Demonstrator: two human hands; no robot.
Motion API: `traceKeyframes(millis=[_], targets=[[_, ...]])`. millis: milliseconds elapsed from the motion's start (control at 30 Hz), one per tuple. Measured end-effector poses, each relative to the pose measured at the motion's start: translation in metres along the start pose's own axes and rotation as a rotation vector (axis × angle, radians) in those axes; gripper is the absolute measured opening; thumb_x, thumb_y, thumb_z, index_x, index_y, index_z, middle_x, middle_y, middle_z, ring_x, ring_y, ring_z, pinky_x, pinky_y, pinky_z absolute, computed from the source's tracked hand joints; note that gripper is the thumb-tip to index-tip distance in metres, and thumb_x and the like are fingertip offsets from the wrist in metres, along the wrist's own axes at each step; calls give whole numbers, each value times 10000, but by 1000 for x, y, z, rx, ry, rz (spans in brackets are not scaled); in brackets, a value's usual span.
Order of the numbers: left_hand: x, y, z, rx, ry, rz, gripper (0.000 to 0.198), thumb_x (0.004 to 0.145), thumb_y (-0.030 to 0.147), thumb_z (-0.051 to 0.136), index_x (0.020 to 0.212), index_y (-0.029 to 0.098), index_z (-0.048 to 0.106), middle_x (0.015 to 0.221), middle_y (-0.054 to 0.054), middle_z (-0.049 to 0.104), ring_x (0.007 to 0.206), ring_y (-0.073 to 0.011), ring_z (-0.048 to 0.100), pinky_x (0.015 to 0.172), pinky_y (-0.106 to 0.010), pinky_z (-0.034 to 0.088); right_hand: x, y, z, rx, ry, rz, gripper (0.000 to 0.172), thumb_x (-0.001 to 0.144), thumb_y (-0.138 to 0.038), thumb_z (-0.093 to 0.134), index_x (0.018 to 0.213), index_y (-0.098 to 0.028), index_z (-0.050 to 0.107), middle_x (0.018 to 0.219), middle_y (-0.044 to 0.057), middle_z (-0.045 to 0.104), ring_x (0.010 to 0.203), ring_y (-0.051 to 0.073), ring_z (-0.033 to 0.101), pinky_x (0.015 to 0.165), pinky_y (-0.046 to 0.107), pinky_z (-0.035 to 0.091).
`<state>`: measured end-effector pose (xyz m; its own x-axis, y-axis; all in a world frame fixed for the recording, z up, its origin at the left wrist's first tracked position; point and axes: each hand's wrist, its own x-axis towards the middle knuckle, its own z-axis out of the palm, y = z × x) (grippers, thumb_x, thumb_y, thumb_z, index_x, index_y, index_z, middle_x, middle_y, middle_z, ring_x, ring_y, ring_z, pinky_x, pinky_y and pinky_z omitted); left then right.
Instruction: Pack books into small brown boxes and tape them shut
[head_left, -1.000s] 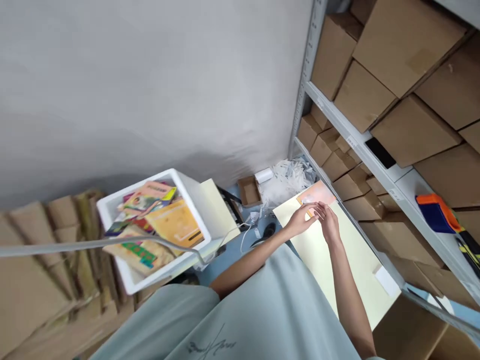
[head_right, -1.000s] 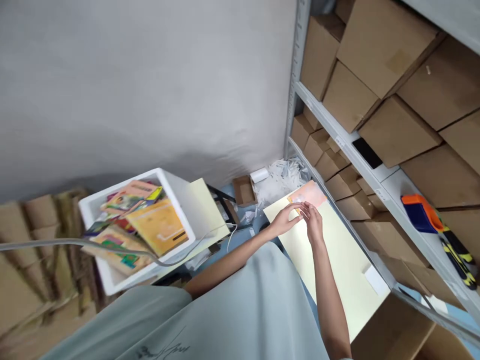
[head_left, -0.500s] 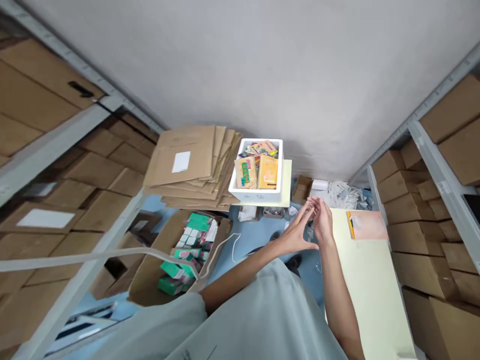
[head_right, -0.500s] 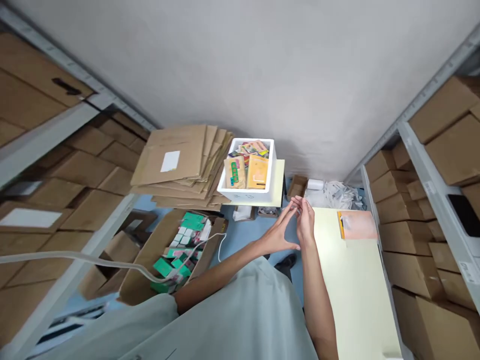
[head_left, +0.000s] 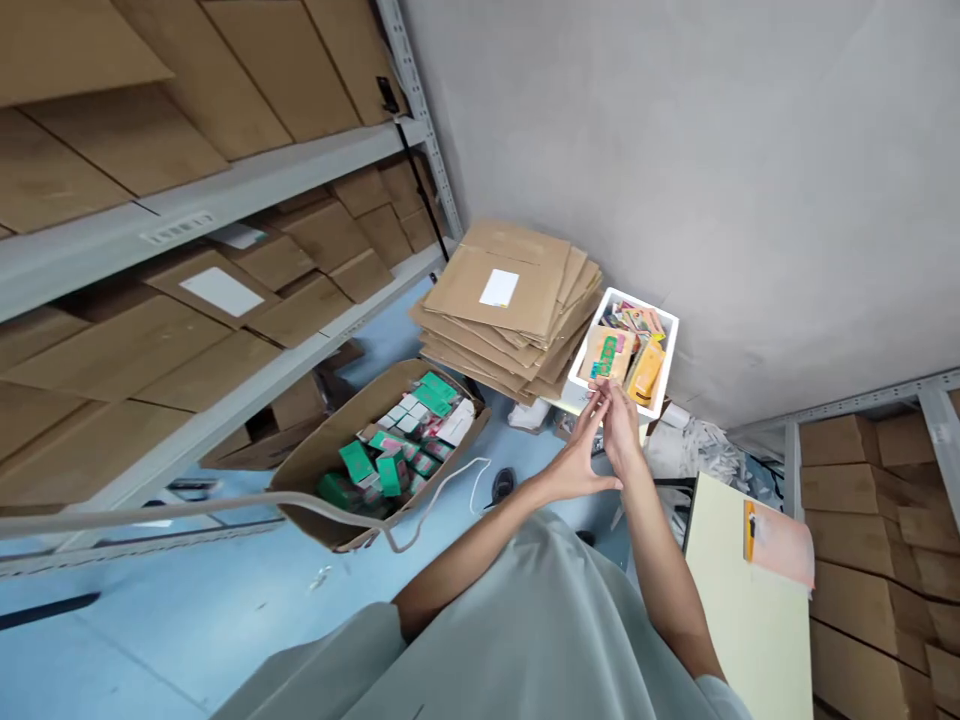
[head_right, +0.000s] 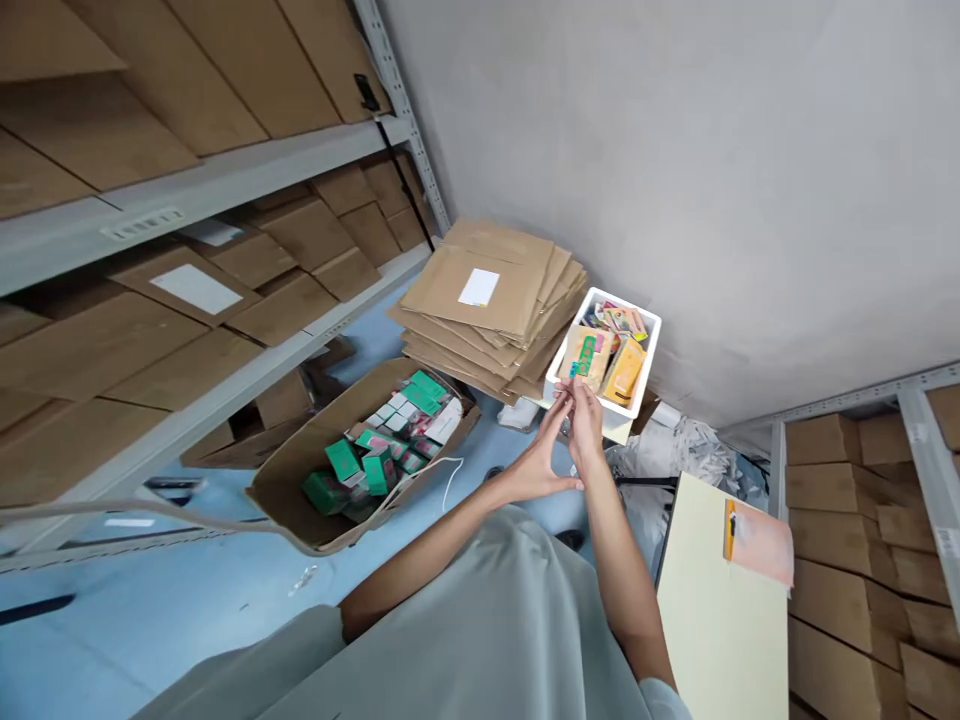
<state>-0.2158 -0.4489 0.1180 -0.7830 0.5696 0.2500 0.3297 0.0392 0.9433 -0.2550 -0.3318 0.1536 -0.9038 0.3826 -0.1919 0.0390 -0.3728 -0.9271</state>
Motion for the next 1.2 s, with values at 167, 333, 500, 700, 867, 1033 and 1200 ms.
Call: traceKeyframes(millis=[167,333,500,700,867,1033,1200], targets=[[-17,-32,-93,-62,141,26,1455,698,538,1009,1791,365,64,1874,-137,1,1734,-423,7,1397,-662,107,12,37,101,-65,-138,56,396,837,-612,807,947,-232,799,994,33,829,915,214,753,916,348,597],[-16,-55,-146,-169,206,-5,1412,678,541,1017,1781,377,151,1870,-124,71,1733,-421,51,1400,-640,139,30,62,148,-150,-135,80,407,845,-632,800,957,-241,794,1075,51,833,1014,227,760,930,344,597],[-1,-81,-169,-353,261,-83,1313,677,545,1008,1749,357,272,1859,-139,138,1716,-426,153,1351,-619,303,62,79,169,-237,-142,84,432,829,-653,797,950,-239,793,1084,70,837,1005,221,766,901,323,599],[42,-131,-217,-591,701,-365,772,811,448,925,1467,245,571,1580,-183,587,1448,-328,602,1201,-496,506,111,94,179,-347,-139,15,407,820,-588,791,989,-217,803,1157,85,847,1177,268,743,1108,406,542],[84,-166,-277,-747,1127,-683,391,819,262,907,1008,217,568,981,-36,719,957,-154,723,986,-327,590,153,105,169,-544,57,-62,340,757,-523,803,899,-224,730,1075,71,844,1139,256,714,1133,419,508],[105,-174,-302,-792,1120,-733,456,841,315,900,842,230,452,728,53,594,685,-105,614,826,-323,608,174,112,163,-570,87,-76,290,699,-475,807,753,-254,627,736,-9,735,938,239,695,994,386,541],[106,-157,-307,-794,1140,-606,458,823,246,888,782,213,433,747,59,581,762,-83,634,914,-294,600,183,104,158,-573,95,-108,261,670,-426,807,765,-254,635,723,-32,699,859,213,652,918,345,535]])
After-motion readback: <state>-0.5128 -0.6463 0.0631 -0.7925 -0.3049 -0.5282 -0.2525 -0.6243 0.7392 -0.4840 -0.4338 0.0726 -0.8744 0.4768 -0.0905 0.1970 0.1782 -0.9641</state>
